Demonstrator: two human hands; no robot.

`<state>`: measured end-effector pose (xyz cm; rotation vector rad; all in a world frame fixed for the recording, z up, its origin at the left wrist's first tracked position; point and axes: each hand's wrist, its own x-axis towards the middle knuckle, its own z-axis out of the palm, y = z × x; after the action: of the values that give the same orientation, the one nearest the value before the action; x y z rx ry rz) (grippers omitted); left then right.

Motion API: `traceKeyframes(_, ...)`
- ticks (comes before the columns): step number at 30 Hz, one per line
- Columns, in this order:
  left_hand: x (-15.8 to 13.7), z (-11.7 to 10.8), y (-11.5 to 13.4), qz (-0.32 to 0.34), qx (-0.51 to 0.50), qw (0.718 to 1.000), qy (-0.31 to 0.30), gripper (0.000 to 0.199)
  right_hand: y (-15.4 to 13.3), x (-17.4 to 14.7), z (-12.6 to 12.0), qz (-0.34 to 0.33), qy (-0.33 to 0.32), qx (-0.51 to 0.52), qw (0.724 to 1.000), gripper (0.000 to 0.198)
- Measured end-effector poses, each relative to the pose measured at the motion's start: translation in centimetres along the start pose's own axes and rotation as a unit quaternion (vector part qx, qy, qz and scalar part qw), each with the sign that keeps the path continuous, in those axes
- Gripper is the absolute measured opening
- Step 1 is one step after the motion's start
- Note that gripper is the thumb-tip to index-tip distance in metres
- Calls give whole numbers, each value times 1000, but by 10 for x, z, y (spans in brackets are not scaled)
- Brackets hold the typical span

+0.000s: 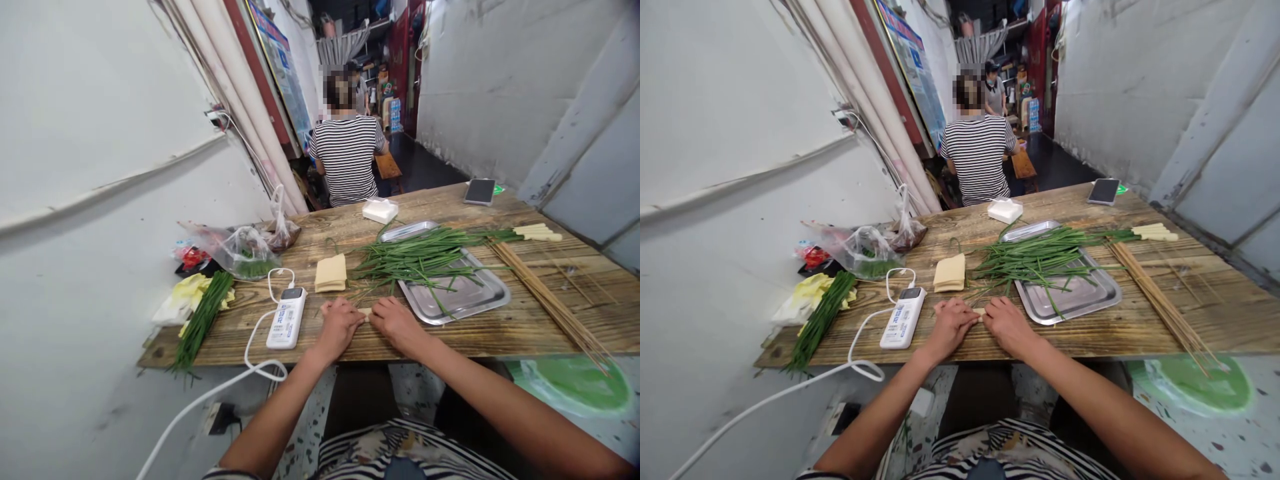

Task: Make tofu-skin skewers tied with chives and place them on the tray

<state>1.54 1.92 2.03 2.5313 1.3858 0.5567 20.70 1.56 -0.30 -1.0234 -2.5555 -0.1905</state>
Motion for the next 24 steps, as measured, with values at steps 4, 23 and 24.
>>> traceKeyframes(4, -11, 7, -4, 13, 17, 999, 50, 23, 3, 3, -2, 12, -34, 16, 999, 20)
traceKeyframes(23, -9, 8, -7, 62, 117, 991, 32, 22, -9, 3, -3, 6, 5, -5, 1000, 17)
traceKeyframes(24, -9, 8, -6, 63, 125, 990, 30, 22, -9, 4, -4, 8, -2, -2, 1000, 16)
